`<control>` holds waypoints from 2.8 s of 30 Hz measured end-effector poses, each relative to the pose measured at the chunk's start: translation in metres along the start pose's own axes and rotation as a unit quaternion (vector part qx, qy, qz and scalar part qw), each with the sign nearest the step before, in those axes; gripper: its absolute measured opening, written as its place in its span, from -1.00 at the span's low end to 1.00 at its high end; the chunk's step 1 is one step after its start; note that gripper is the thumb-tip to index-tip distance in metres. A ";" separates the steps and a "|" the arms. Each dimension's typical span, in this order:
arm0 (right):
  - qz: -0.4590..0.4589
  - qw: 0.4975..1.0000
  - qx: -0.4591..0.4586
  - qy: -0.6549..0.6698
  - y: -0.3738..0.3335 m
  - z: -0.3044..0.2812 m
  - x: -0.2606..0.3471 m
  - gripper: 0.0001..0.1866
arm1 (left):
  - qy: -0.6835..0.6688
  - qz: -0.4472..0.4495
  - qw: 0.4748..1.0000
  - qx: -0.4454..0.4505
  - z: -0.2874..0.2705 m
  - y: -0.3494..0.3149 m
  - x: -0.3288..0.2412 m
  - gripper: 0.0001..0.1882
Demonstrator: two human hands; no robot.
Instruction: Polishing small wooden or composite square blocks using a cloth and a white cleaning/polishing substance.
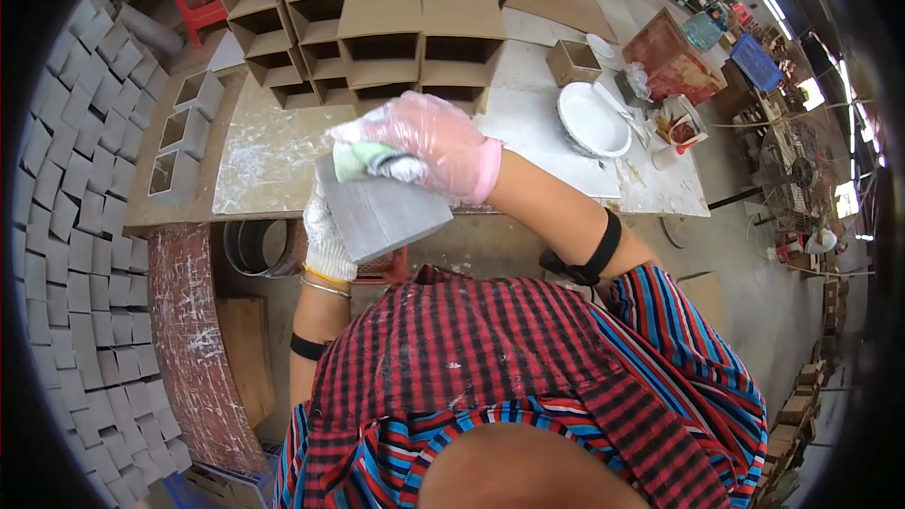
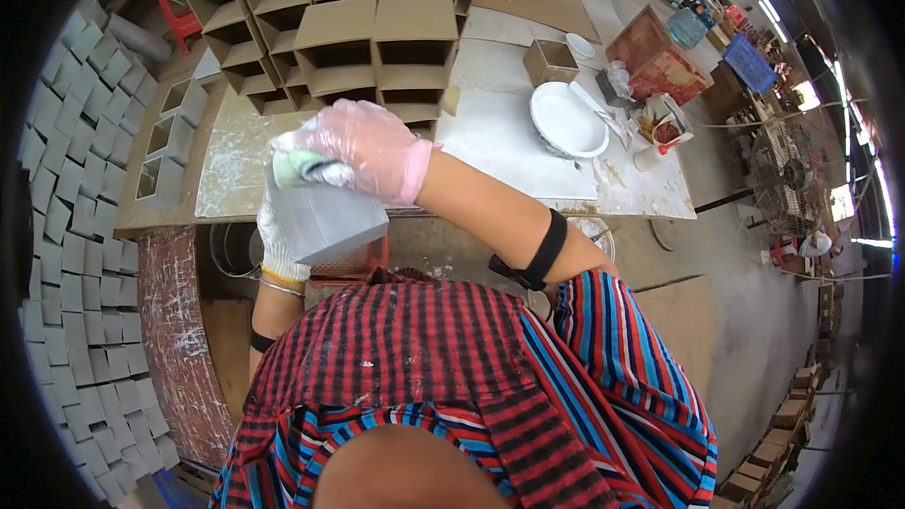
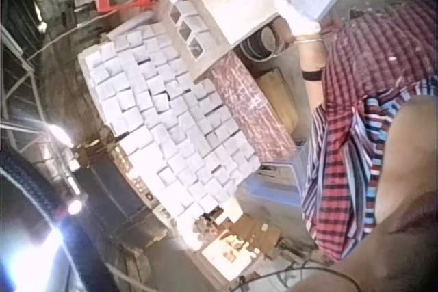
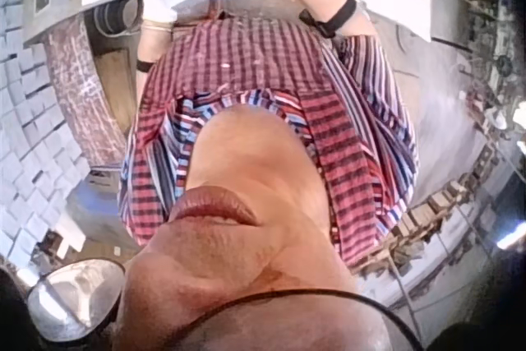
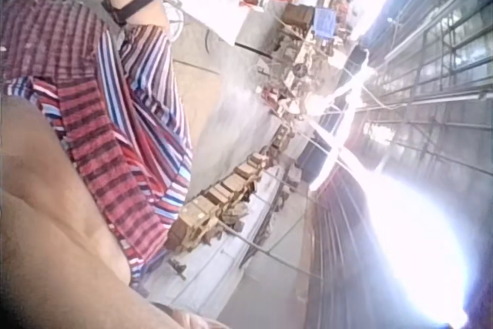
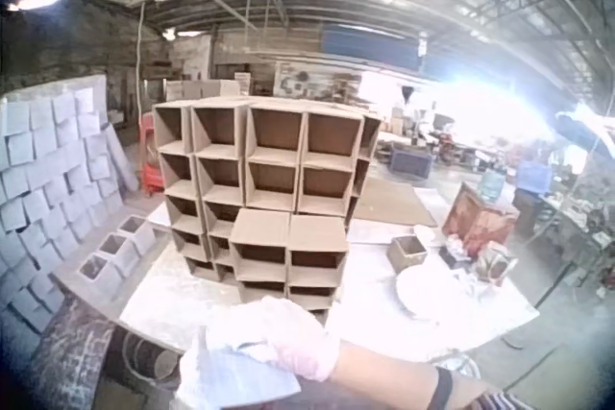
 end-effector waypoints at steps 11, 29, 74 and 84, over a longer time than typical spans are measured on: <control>0.059 0.996 -0.061 -0.012 0.080 0.027 0.024 -0.55 | 0.110 -0.013 0.990 -0.084 -0.013 -0.010 -0.062 -0.33; 0.091 0.988 -0.046 0.115 0.112 0.056 0.016 -0.62 | 0.196 0.045 0.959 -0.199 -0.002 -0.049 -0.103 -0.38; 0.335 0.882 0.043 0.330 0.078 0.188 -0.030 -0.63 | 0.526 0.205 0.774 -0.288 -0.071 0.173 -0.422 -0.43; 0.533 0.788 0.007 0.309 0.076 0.201 -0.024 -0.59 | 0.761 0.050 0.588 -0.268 -0.171 0.332 -0.527 -0.34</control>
Point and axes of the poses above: each hand's wrist, its own y-axis towards the middle knuckle, its own z-axis out of the palm, x = y × z, the point moved 1 cm from there along y, towards the middle knuckle, and after that the axes turned 14 degrees about z, right-handed, at the moved point
